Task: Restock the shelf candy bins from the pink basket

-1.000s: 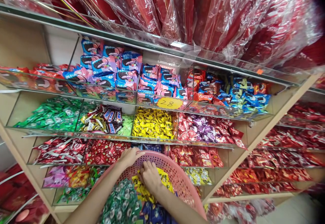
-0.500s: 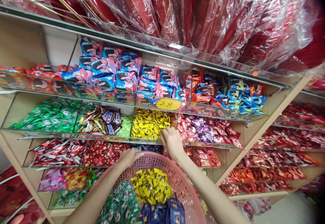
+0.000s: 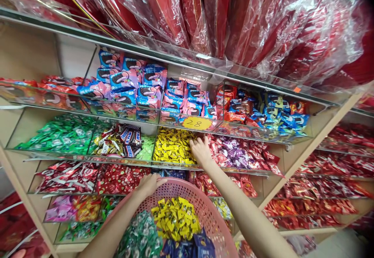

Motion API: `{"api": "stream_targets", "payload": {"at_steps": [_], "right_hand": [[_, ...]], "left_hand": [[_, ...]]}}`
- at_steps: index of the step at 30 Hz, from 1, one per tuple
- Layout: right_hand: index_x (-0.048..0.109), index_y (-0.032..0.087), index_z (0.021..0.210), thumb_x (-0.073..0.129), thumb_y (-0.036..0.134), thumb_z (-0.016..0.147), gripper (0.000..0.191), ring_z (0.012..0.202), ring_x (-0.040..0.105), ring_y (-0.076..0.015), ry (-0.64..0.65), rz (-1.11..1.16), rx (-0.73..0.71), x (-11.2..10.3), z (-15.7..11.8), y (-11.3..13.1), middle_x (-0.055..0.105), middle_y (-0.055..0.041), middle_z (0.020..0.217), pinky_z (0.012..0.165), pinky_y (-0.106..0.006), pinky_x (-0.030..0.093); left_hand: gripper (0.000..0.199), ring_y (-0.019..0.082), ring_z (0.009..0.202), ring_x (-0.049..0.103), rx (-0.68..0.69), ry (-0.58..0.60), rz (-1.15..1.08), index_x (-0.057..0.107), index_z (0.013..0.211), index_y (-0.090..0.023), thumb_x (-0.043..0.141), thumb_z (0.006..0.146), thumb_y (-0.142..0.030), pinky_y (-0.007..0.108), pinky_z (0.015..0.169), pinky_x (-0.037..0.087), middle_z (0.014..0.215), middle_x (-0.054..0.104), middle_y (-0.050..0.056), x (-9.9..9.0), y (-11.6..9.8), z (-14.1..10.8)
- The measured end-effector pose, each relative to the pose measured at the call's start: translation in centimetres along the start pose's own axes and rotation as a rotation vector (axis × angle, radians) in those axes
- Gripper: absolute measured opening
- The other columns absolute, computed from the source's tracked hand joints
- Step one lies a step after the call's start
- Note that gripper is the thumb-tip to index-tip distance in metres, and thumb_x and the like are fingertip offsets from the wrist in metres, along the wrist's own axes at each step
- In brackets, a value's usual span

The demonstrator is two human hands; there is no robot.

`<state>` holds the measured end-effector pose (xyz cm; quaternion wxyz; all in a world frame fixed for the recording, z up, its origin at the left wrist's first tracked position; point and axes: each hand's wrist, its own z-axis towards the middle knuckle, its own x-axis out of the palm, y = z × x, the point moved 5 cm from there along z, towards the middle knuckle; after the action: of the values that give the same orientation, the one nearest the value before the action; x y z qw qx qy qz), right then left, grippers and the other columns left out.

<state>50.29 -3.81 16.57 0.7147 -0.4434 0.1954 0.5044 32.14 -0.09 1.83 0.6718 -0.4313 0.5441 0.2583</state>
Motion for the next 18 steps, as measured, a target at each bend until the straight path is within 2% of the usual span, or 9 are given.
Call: {"api": "stream_targets", "payload": {"at_steps": [4,12,18], "right_hand": [[0.052,0.015,0.092,0.034,0.008,0.080,0.023,0.087,0.041,-0.0222,-0.035,0.001,0.005,-0.4,-0.1,0.0,0.057,-0.0103,0.085,0.092,-0.045,0.016],[0.055,0.016,0.082,0.038,0.009,0.080,0.019,0.087,0.039,-0.0210,-0.008,0.014,0.000,-0.9,-0.4,-0.3,0.053,-0.0089,0.084,0.092,-0.043,0.016],[0.052,0.017,0.086,0.038,0.015,0.083,0.015,0.090,0.038,-0.0200,-0.070,0.108,0.018,-2.8,-1.4,-0.5,0.052,-0.0071,0.087,0.090,-0.041,0.018]], "left_hand": [[0.062,0.024,0.083,0.058,-0.001,-0.008,-0.010,0.059,0.081,-0.021,0.020,0.073,-0.069,0.026,0.064,0.038,0.085,0.064,0.008,0.1,0.2,0.0],[0.060,0.024,0.083,0.058,-0.015,0.006,-0.024,0.059,0.082,-0.021,0.022,0.074,-0.068,0.026,0.065,0.038,0.086,0.064,0.009,0.0,0.1,-0.1],[0.061,0.025,0.083,0.058,0.001,-0.010,-0.011,0.059,0.082,-0.022,0.019,0.075,-0.067,0.027,0.064,0.038,0.084,0.065,0.008,0.0,0.1,0.0]]}}
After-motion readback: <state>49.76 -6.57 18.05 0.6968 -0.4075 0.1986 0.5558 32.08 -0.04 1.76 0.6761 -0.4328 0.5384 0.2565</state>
